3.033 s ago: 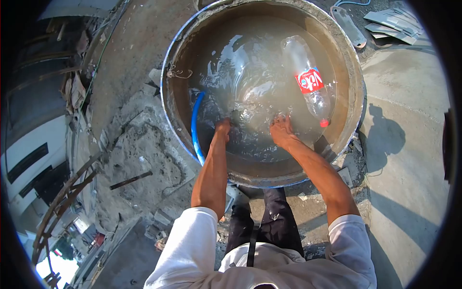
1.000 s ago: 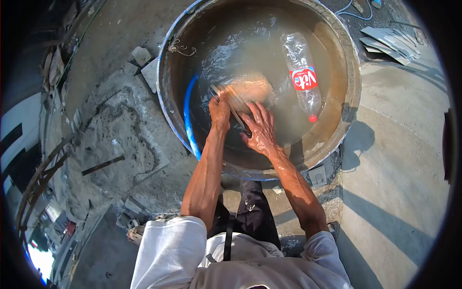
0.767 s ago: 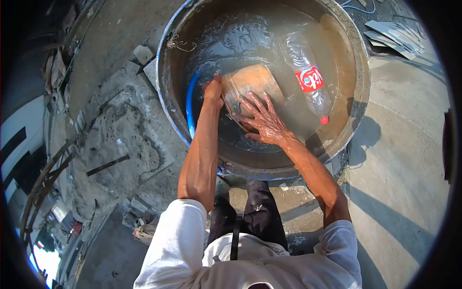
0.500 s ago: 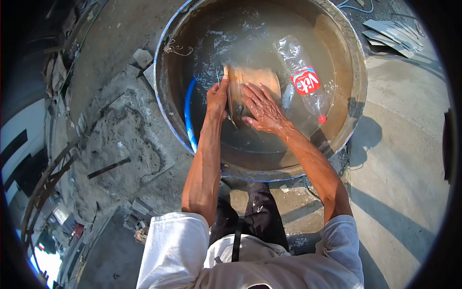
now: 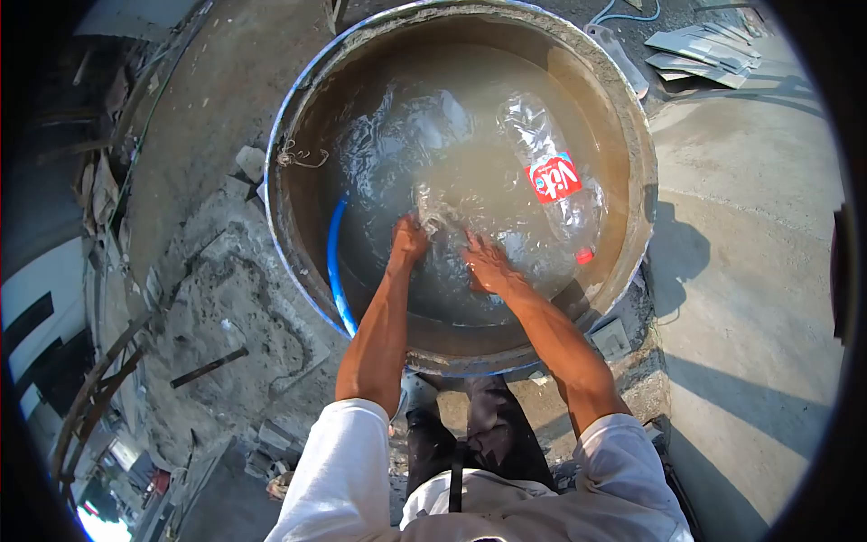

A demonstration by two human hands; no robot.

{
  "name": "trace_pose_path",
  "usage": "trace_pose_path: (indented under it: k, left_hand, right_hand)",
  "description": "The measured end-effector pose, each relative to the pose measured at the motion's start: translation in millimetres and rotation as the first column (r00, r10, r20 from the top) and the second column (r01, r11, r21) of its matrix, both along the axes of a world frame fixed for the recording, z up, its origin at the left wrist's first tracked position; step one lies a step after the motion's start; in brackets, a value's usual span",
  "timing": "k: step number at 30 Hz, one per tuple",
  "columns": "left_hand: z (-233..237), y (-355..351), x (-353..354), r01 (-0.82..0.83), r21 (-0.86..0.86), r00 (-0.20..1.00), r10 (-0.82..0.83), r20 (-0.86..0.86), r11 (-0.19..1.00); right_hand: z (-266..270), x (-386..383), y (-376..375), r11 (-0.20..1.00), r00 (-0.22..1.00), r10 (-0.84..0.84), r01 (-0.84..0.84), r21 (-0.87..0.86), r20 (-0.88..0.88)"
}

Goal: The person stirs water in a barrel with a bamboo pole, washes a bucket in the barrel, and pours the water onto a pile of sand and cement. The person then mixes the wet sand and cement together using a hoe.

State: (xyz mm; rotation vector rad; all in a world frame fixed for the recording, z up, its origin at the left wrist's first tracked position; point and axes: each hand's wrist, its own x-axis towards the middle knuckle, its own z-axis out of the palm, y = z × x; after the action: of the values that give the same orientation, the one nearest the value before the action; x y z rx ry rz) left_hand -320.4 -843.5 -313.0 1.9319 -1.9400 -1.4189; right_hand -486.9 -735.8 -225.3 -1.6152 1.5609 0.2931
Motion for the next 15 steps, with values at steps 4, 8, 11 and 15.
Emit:
trace_pose_path:
  k: [4, 8, 11, 15]
  left_hand:
    - [-42, 25, -17, -0.047, -0.395, 0.88, -0.149, -0.451, 0.918]
    - [56, 12, -32, -0.256, 0.054, 0.853, 0.252, -0.457, 0.965]
    - [127, -7, -42, -0.264, 0.41, 0.8, 0.436, -0.413, 0.873]
    - [164, -8, -53, -0.28, 0.61, 0.67, 0.606, -0.428, 0.741]
  right_hand:
    - [-60, 12, 4, 0.5, 0.5, -0.859, 0.778, 0.38, 0.107]
    - [-29, 12, -8, -0.015, -0.217, -0.952, 0.736, 0.677, 0.215]
    - [-13, 6, -17, -0.034, -0.082, -0.995, 0.802, 0.597, 0.054]
    - [-15, 4, 2, -0.125, -0.333, -0.914, 0.772, 0.623, 0.229]
